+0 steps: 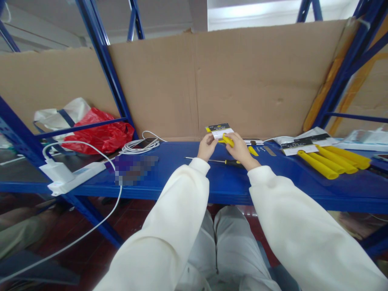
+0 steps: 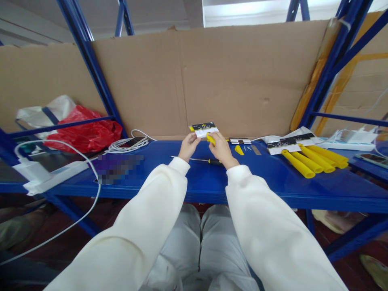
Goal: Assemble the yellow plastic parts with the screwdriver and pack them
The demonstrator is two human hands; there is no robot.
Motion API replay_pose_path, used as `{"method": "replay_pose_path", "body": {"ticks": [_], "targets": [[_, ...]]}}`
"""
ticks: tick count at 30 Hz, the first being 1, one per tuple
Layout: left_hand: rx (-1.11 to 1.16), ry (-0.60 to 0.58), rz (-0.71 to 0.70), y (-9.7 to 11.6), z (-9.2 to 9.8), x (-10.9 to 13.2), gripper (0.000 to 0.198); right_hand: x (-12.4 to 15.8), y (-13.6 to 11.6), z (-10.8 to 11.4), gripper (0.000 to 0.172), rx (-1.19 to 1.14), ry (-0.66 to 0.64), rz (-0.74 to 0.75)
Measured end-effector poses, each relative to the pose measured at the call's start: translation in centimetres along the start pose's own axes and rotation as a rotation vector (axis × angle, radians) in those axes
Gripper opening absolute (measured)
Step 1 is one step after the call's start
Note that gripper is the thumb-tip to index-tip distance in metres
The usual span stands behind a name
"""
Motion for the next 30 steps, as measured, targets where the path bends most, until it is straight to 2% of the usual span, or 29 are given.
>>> {"method": "replay_pose_path", "body": {"ticks": [6,11,17,20,22,26,30], "targets": [[0.075,-0.182,0.001,-0.1,-0.8,0.3,0.030,-0.1,0.2,0.2,0.044,-0.030,0.041,0.003],[0.052,-0.255,0.115,-0.1,-0.5,0.7,0.039,-0.1,0.5,0.3,0.054,-0.086,0.103,0.030],[-0.021,-0.297,0.241,0.2,-0.4,1.3,0.042,-0.2,0.9,-0.1,0.059,-0.159,0.057,0.025],[-0.012,-0.270,0.255,0.7,-0.6,1.6,0.039,-0.2,1.1,-0.4,0.063,-0.182,0.027,0.000],[-0.005,-0.205,0.251,0.9,-0.6,1.6,0.033,-0.2,1.2,-0.7,0.065,-0.215,0.014,-0.043],[0.001,-0.075,0.235,1.1,-0.5,1.4,0.018,-0.3,1.5,-1.4,0.074,-0.360,0.027,-0.171],[0.015,0.012,0.252,1.2,-0.2,1.4,0.017,-0.7,1.6,-2.0,0.079,-0.540,0.012,-0.347]]}}
Point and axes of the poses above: each hand's wrist, its own x-axis away from the middle knuckle, its own z-axis out of the back of the hand, y = z × x, the point moved 3 cm from there along -x, towards the middle knuckle, and after that the axes turned 7 degrees about -z, right-handed, at the moved point
